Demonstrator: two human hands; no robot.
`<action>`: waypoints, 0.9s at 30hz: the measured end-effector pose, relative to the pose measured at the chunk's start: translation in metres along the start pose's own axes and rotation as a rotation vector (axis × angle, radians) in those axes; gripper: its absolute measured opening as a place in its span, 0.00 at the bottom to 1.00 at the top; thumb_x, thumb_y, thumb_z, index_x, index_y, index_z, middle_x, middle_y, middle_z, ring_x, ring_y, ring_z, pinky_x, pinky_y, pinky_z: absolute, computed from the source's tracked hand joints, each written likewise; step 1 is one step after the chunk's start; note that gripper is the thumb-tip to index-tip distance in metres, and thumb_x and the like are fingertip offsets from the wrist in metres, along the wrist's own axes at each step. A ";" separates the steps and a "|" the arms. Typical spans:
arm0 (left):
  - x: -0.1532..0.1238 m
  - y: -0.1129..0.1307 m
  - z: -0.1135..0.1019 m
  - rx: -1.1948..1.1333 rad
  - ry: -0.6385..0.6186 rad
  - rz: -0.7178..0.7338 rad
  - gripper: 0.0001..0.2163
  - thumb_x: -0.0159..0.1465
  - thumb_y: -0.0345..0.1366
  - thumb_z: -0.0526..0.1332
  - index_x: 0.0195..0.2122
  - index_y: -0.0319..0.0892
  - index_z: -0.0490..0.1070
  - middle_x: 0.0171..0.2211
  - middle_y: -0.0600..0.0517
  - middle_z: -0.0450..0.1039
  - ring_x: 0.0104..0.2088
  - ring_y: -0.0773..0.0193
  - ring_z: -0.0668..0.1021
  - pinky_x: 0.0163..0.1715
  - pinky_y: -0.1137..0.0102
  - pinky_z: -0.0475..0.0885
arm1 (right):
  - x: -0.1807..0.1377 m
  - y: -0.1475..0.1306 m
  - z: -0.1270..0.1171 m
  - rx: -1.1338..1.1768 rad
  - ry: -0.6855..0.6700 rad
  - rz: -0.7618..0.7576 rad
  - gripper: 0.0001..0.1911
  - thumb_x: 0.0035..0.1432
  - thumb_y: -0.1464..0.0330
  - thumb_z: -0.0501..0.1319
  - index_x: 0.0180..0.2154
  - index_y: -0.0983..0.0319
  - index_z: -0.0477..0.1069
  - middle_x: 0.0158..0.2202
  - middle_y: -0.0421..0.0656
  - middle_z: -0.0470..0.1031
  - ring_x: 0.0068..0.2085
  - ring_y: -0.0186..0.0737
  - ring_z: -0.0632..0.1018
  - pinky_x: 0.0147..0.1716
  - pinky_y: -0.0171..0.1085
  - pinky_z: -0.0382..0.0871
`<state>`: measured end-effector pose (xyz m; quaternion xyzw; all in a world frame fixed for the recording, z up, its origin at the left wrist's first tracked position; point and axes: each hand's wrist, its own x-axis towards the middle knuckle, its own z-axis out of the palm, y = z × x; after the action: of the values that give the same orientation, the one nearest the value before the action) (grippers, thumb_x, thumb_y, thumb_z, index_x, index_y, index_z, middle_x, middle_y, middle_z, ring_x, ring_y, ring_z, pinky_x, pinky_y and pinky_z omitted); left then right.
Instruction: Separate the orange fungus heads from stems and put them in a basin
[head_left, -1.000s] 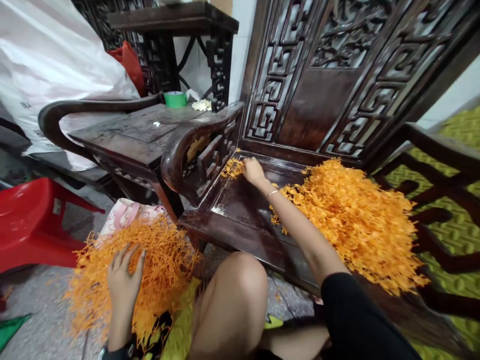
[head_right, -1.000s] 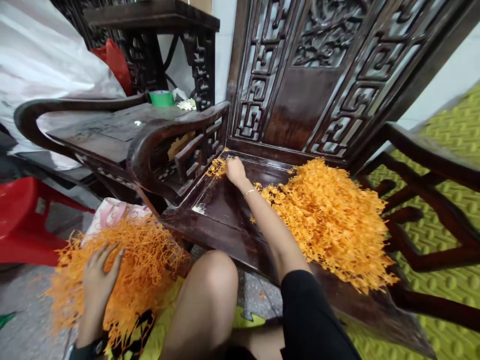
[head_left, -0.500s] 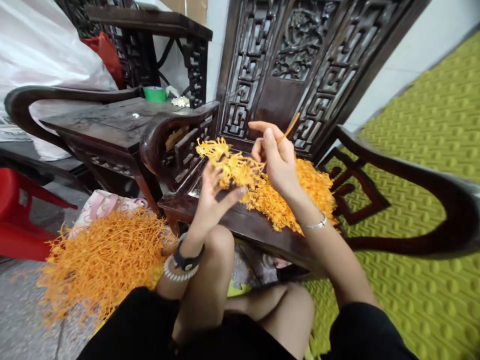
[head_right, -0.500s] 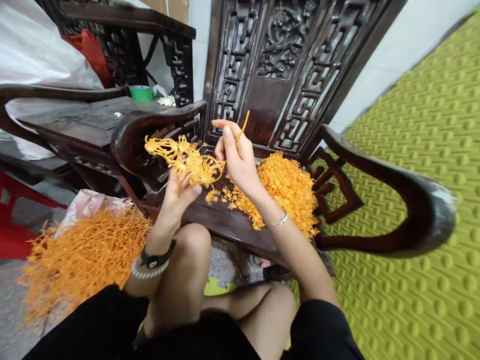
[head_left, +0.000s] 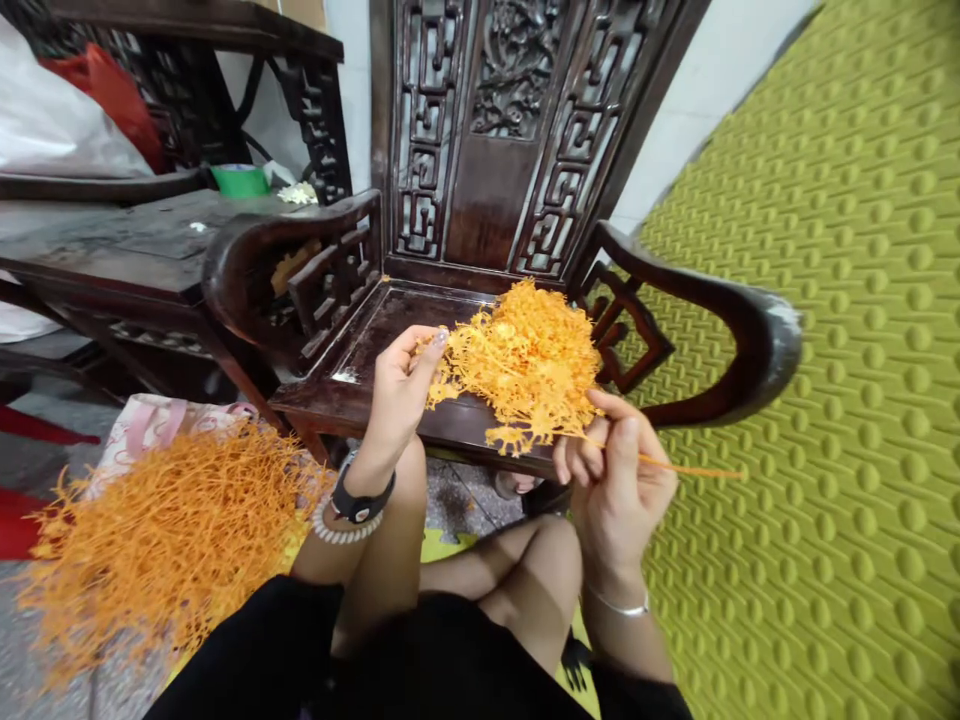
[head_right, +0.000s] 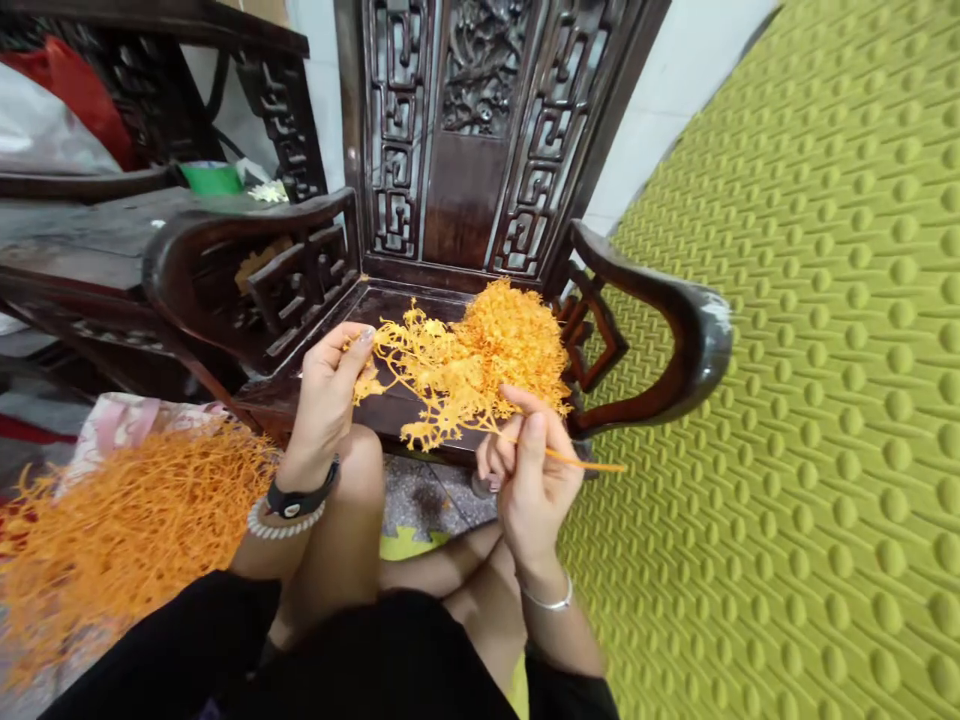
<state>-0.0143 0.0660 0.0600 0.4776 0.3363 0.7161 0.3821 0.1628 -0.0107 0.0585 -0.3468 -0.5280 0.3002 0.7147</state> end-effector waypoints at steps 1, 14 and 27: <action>0.003 0.003 0.002 0.009 0.007 0.032 0.11 0.61 0.46 0.65 0.30 0.44 0.72 0.20 0.58 0.59 0.19 0.72 0.61 0.17 0.76 0.55 | -0.004 0.000 -0.006 -0.051 -0.069 0.016 0.14 0.67 0.62 0.54 0.49 0.49 0.74 0.18 0.33 0.53 0.16 0.29 0.58 0.16 0.32 0.63; -0.010 0.014 0.032 0.051 -0.417 -0.050 0.05 0.61 0.40 0.65 0.32 0.46 0.75 0.30 0.52 0.71 0.26 0.68 0.71 0.25 0.74 0.69 | 0.020 0.021 -0.023 -0.197 -0.340 0.192 0.21 0.48 0.53 0.71 0.41 0.57 0.76 0.41 0.47 0.79 0.43 0.46 0.80 0.45 0.46 0.77; -0.062 -0.016 -0.020 -0.397 -0.181 -0.613 0.16 0.64 0.46 0.61 0.52 0.51 0.71 0.38 0.52 0.73 0.19 0.76 0.62 0.18 0.77 0.61 | 0.021 0.022 -0.007 0.260 -0.107 0.457 0.16 0.63 0.53 0.50 0.29 0.57 0.59 0.27 0.40 0.65 0.22 0.33 0.65 0.23 0.38 0.66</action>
<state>-0.0144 0.0178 0.0139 0.3329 0.2831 0.5745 0.6920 0.1734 0.0176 0.0504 -0.3459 -0.4303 0.5369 0.6380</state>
